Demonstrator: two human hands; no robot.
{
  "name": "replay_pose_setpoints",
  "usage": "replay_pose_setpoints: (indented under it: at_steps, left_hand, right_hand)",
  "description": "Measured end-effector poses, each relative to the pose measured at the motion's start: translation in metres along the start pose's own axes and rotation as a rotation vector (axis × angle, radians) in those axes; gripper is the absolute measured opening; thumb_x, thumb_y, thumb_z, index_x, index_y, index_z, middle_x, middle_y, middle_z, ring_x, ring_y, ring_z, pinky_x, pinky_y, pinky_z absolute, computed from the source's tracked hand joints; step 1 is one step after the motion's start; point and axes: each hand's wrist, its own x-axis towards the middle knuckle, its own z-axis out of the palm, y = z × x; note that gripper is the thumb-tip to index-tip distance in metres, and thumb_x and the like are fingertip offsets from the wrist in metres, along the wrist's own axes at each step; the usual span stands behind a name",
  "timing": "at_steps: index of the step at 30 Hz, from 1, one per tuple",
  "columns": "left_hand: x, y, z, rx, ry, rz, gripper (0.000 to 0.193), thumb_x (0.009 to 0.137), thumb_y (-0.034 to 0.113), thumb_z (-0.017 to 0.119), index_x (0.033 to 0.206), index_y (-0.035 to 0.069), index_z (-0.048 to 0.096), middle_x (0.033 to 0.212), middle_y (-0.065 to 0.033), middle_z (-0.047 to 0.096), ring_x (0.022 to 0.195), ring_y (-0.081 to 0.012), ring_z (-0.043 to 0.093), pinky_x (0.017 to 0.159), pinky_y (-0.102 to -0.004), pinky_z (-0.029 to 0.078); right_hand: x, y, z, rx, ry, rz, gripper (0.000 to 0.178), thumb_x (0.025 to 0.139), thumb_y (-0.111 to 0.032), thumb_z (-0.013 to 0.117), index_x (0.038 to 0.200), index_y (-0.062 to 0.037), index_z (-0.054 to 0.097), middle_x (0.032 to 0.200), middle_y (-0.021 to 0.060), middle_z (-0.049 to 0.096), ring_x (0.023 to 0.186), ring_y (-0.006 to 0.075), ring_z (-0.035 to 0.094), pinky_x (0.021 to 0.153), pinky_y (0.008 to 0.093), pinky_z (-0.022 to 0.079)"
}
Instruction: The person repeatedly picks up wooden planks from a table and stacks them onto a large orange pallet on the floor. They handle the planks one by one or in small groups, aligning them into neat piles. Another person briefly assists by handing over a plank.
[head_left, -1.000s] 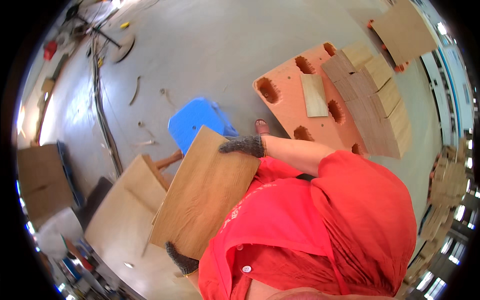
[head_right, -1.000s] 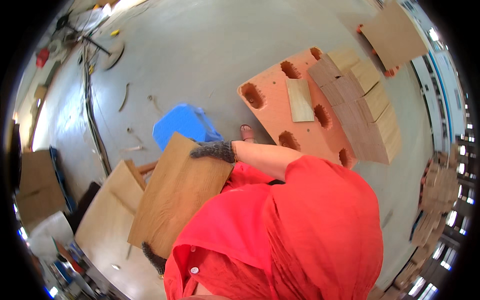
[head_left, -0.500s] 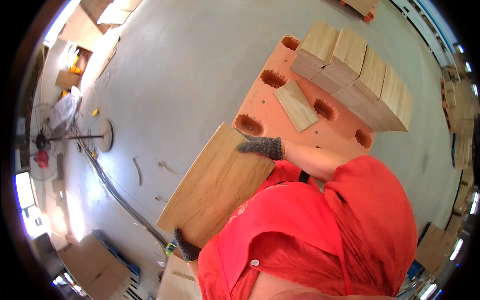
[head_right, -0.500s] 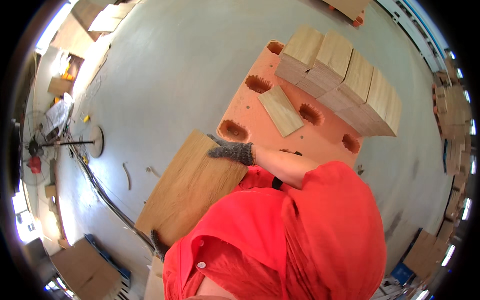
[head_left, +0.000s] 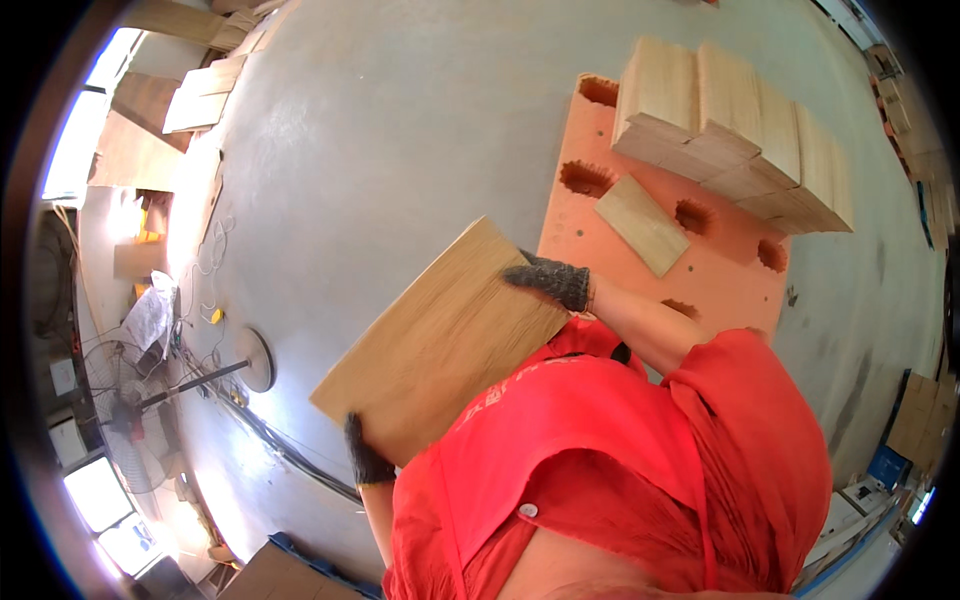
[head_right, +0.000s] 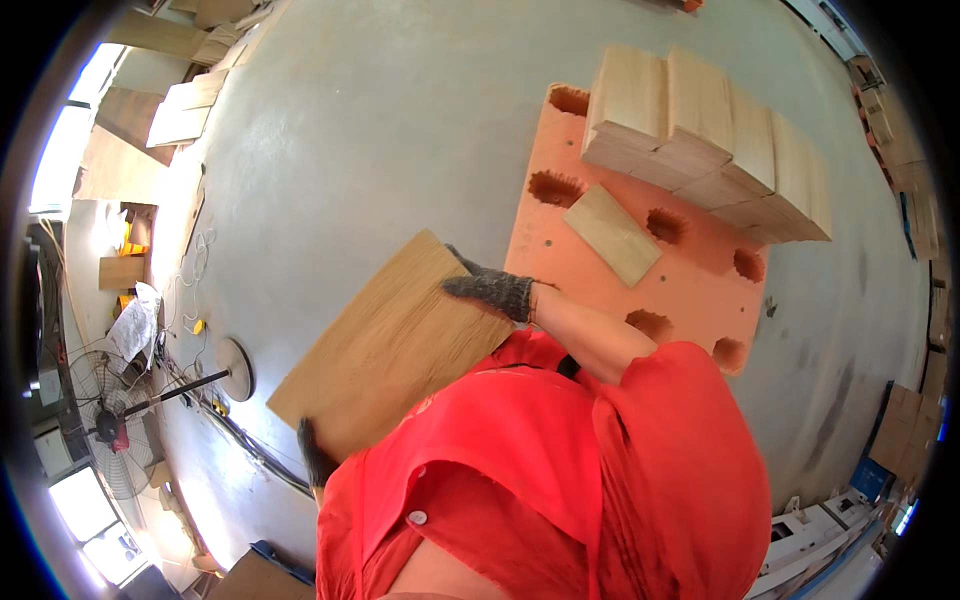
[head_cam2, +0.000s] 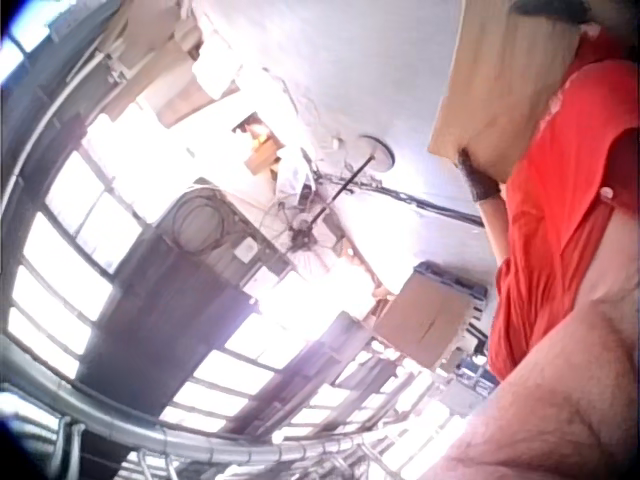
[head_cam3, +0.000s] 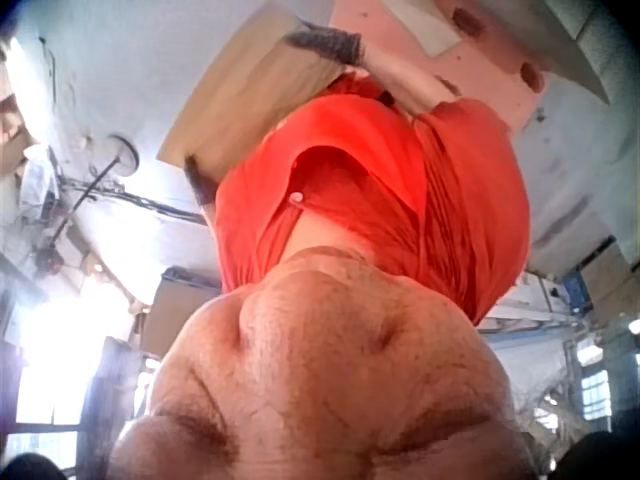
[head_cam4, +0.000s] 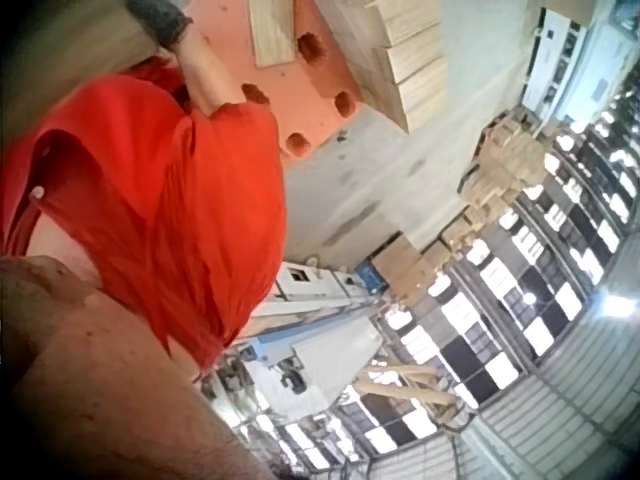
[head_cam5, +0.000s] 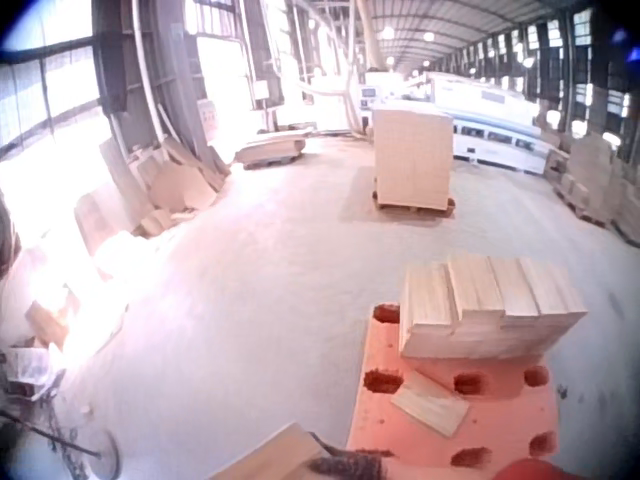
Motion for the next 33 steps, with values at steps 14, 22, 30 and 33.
replay_pose_setpoints:
  at_steps: [14,22,30,33]
  left_hand:
    - [0.187,0.208,0.049,0.472,-0.310,0.124,0.081,0.068,0.029,0.079,0.135,0.001,0.044,0.122,-0.0092,0.056,0.112,-0.0218,0.053,0.094,-0.0373,0.046]
    - [0.306,0.268,0.234,0.665,-0.618,0.217,0.086,0.069,0.030,0.079,0.139,0.001,0.039,0.127,-0.0085,0.054,0.116,-0.0218,0.050,0.097,-0.0361,0.044]
    - [0.410,0.257,0.454,0.623,-0.757,-0.163,0.078,0.076,0.026,0.075,0.141,0.004,0.037,0.127,-0.0103,0.053,0.115,-0.0260,0.053,0.094,-0.0401,0.048]
    - [0.444,0.245,0.547,0.727,-0.850,-0.181,0.074,0.077,0.027,0.076,0.138,0.003,0.041,0.124,-0.0099,0.055,0.112,-0.0240,0.054,0.093,-0.0381,0.048]
  right_hand:
    - [0.061,-0.038,0.023,-0.219,0.392,-0.113,0.065,0.083,-0.031,0.074,0.134,-0.0011,0.047,0.125,0.0064,0.057,0.112,0.0154,0.053,0.095,0.0324,0.045]
    - [0.089,-0.058,-0.075,-0.299,0.812,-0.228,0.054,0.085,-0.024,0.071,0.130,-0.0021,0.052,0.123,0.0064,0.058,0.110,0.0173,0.054,0.093,0.0342,0.047]
    - [0.083,-0.159,-0.153,0.301,0.892,-0.376,0.070,0.086,-0.020,0.072,0.144,-0.0023,0.036,0.135,0.0087,0.053,0.118,0.0163,0.050,0.101,0.0330,0.042]
    - [0.074,-0.189,-0.175,0.351,0.978,-0.443,0.075,0.086,-0.020,0.072,0.146,-0.0021,0.032,0.138,0.0082,0.050,0.124,0.0163,0.046,0.104,0.0321,0.039]
